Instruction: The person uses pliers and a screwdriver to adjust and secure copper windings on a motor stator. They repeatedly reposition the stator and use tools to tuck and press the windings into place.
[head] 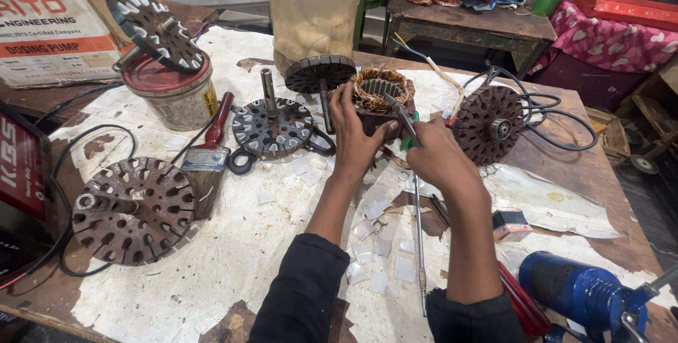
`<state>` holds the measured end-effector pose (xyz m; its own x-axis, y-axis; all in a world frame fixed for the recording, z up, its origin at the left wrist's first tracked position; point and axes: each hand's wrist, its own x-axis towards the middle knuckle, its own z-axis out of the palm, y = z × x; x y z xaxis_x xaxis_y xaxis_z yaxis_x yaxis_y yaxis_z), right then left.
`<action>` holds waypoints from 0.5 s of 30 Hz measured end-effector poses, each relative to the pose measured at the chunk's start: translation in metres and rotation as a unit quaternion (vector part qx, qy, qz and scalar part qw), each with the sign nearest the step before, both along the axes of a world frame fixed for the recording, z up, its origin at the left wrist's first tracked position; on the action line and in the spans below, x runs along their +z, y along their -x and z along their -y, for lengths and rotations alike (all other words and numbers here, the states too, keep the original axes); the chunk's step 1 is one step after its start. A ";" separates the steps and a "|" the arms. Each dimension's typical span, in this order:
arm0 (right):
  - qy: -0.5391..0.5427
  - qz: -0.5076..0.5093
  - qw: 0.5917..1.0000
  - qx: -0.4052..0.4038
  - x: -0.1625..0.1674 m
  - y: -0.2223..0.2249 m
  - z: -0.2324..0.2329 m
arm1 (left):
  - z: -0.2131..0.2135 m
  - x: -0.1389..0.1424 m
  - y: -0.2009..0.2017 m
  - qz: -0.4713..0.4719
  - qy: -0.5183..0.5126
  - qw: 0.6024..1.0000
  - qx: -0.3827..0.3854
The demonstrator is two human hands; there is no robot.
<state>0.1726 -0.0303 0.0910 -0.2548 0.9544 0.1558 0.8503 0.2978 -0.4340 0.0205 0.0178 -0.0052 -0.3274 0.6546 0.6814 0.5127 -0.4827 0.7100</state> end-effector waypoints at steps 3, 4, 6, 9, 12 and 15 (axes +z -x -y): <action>-0.009 0.069 0.996 -0.053 0.004 0.012 0.012 | -0.004 -0.007 0.000 0.010 0.036 0.999 -0.005; -0.033 0.081 0.995 -0.052 0.005 0.015 0.016 | -0.004 -0.009 0.000 0.022 0.046 0.999 -0.009; -0.051 0.074 0.995 -0.048 0.006 0.020 0.021 | -0.005 -0.012 0.001 0.046 0.067 0.997 -0.015; -0.031 0.018 0.998 -0.043 0.008 0.020 0.018 | -0.005 -0.009 0.002 0.035 0.073 0.997 -0.007; -0.016 -0.011 0.999 -0.042 0.008 0.010 0.013 | -0.003 -0.003 0.001 0.020 0.053 0.998 0.011; -0.024 0.000 0.997 -0.073 0.005 0.004 0.010 | 0.005 0.003 -0.002 -0.038 -0.018 0.998 0.044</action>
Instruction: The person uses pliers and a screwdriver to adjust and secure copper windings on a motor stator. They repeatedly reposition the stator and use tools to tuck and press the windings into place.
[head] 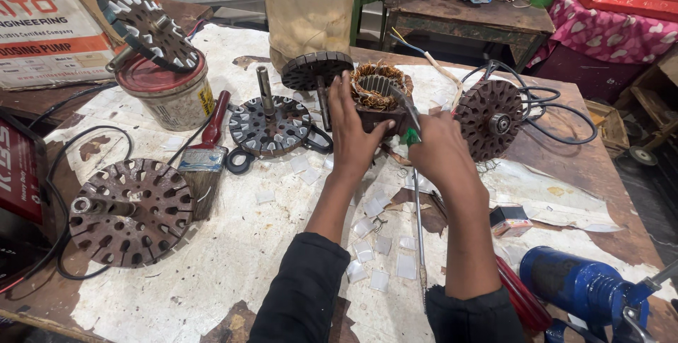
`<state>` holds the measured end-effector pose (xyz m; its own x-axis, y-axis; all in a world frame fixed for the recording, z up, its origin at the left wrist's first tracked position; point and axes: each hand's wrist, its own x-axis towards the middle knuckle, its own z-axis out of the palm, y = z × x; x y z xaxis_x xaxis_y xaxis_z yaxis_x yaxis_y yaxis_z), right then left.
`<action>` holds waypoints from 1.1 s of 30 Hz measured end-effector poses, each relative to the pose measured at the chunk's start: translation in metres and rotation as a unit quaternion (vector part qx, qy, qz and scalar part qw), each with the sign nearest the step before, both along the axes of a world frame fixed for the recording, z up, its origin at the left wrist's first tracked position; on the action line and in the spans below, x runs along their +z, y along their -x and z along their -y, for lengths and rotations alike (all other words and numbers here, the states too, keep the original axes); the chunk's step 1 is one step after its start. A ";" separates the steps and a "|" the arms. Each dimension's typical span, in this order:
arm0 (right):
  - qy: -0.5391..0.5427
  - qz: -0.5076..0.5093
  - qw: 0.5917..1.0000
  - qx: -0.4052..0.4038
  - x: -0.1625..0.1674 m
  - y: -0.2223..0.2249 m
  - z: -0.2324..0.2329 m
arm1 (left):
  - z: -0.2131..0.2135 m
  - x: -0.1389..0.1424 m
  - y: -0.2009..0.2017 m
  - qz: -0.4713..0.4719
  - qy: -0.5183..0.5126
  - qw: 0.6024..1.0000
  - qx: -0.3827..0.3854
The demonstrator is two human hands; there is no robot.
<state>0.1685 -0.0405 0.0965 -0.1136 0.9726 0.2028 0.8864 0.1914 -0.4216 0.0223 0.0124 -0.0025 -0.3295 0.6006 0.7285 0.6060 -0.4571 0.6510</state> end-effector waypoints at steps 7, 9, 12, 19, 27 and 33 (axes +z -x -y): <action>-0.045 -0.011 0.998 -0.043 -0.009 -0.018 -0.010 | -0.005 0.037 0.006 -0.181 0.102 0.978 0.016; -0.050 -0.031 0.998 -0.027 -0.015 -0.022 -0.014 | -0.014 0.056 0.023 -0.249 0.182 0.951 0.001; -0.068 -0.047 0.997 -0.006 -0.016 -0.028 -0.023 | -0.020 0.072 0.033 -0.249 0.177 0.952 -0.016; -0.013 -0.082 0.996 0.015 -0.019 -0.025 -0.017 | -0.032 0.077 0.045 -0.244 0.227 0.940 -0.078; -0.002 -0.071 0.997 0.041 -0.012 -0.019 -0.015 | -0.040 0.070 0.031 -0.147 0.161 0.975 0.030; -0.001 -0.082 0.996 0.039 -0.010 -0.020 -0.015 | -0.044 0.067 0.043 0.148 0.156 0.970 -0.114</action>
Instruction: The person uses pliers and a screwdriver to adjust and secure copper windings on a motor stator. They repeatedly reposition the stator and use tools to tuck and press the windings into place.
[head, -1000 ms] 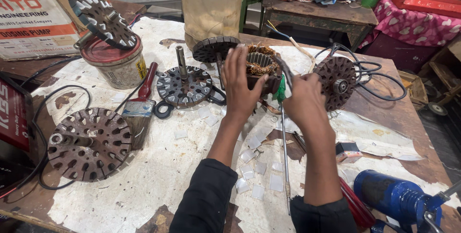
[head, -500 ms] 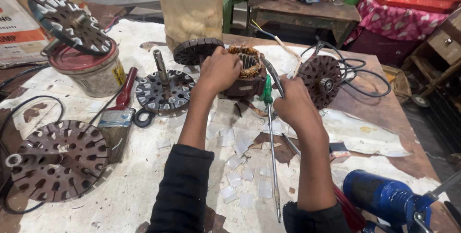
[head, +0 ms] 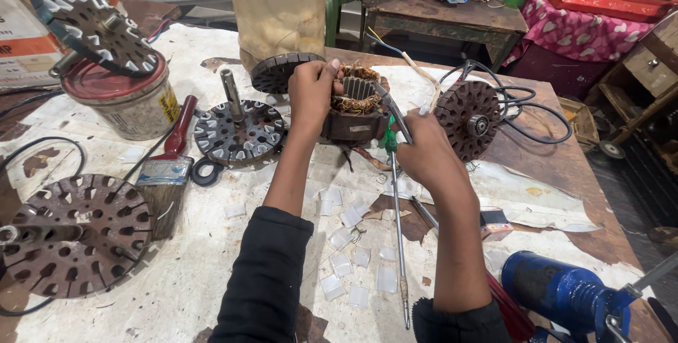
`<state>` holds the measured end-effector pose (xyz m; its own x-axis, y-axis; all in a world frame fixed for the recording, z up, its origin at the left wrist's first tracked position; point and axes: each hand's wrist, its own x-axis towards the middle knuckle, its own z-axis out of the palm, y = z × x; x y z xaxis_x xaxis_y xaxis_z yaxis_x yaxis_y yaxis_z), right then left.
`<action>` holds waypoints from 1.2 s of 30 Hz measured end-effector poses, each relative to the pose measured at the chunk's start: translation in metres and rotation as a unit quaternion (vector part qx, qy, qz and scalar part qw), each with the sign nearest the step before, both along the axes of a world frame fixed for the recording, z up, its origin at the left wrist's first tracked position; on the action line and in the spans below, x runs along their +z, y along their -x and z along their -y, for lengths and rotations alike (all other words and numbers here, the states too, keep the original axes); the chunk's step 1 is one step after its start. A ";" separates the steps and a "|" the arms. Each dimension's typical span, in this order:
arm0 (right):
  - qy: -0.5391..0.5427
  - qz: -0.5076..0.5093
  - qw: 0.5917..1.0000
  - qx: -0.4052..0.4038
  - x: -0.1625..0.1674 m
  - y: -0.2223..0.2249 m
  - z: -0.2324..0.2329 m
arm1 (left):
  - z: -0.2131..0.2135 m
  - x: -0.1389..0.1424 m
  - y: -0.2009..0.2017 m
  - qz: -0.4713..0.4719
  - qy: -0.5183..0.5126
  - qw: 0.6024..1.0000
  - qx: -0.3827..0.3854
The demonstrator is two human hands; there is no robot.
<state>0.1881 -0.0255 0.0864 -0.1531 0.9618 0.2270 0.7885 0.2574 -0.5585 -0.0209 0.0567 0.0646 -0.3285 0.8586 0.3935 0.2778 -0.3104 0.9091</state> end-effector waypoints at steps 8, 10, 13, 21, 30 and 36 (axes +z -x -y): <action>0.007 -0.019 1.000 0.018 0.003 -0.001 0.002 | 0.015 -0.012 -0.007 -0.217 -0.139 0.966 0.035; 0.005 -0.005 1.000 0.022 0.004 -0.001 0.002 | 0.018 -0.010 -0.002 -0.267 -0.141 0.953 0.021; 0.045 0.028 0.999 0.002 0.006 0.000 0.001 | 0.024 0.001 0.012 -0.251 -0.088 0.963 -0.034; 0.016 0.049 0.999 0.013 0.007 -0.001 0.003 | 0.044 0.026 0.012 -0.294 0.037 0.953 -0.058; 0.016 0.053 0.998 0.020 0.011 -0.001 0.005 | 0.030 0.014 -0.006 -0.300 -0.004 0.952 0.060; 0.019 0.054 0.998 0.010 0.008 -0.004 0.003 | 0.027 0.008 -0.002 -0.226 0.007 0.974 0.036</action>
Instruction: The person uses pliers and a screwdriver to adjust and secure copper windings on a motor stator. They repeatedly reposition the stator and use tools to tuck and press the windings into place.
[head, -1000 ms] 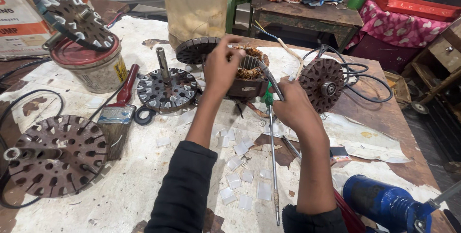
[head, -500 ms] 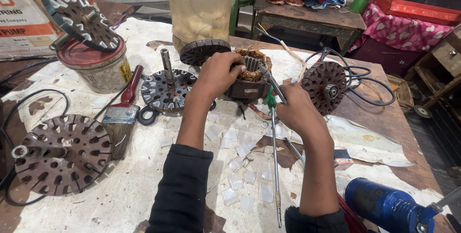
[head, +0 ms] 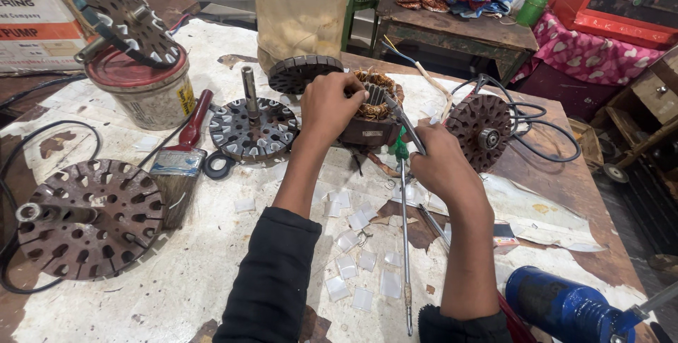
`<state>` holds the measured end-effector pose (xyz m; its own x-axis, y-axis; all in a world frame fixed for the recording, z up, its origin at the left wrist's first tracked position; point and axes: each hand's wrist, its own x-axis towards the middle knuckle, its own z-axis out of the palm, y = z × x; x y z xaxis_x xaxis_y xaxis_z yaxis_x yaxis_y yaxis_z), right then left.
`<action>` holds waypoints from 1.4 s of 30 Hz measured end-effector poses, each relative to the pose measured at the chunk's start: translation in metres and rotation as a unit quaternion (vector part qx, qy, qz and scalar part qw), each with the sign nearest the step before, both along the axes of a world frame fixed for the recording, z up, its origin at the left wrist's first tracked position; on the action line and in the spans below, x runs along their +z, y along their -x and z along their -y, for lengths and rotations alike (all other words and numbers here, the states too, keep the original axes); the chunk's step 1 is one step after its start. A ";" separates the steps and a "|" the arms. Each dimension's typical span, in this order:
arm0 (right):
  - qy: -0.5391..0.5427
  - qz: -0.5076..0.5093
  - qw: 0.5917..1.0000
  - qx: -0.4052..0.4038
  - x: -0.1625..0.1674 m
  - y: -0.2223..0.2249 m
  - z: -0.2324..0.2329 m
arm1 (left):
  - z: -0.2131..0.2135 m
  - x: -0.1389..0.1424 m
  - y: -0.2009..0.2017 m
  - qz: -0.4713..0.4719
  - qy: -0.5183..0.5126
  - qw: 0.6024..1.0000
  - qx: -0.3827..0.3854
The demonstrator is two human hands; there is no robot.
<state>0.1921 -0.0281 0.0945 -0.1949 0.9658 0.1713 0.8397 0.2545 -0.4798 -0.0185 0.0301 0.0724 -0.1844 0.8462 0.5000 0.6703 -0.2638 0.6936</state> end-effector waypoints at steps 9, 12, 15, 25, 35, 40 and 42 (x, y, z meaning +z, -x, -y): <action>-0.003 -0.078 0.995 0.055 -0.006 0.007 -0.003 | 0.019 -0.040 0.002 0.064 -0.199 0.975 -0.071; -0.002 -0.069 0.996 0.048 -0.005 0.009 -0.001 | 0.028 -0.043 -0.007 0.009 -0.174 0.983 -0.061; -0.003 -0.086 0.995 0.044 -0.004 0.010 0.001 | 0.034 -0.038 -0.007 -0.075 -0.156 0.983 -0.053; -0.044 -0.110 0.992 0.042 -0.012 0.011 0.000 | 0.030 -0.023 -0.001 -0.145 -0.116 0.980 -0.075; -0.162 -0.122 0.976 0.075 -0.034 -0.001 -0.011 | 0.035 -0.022 0.002 -0.139 -0.098 0.981 -0.089; -0.078 -0.172 0.982 0.026 -0.037 0.000 -0.009 | 0.034 -0.022 0.002 -0.144 -0.103 0.980 -0.088; -0.105 -0.181 0.977 0.040 -0.038 0.003 -0.008 | 0.032 -0.022 0.002 -0.146 -0.110 0.979 -0.088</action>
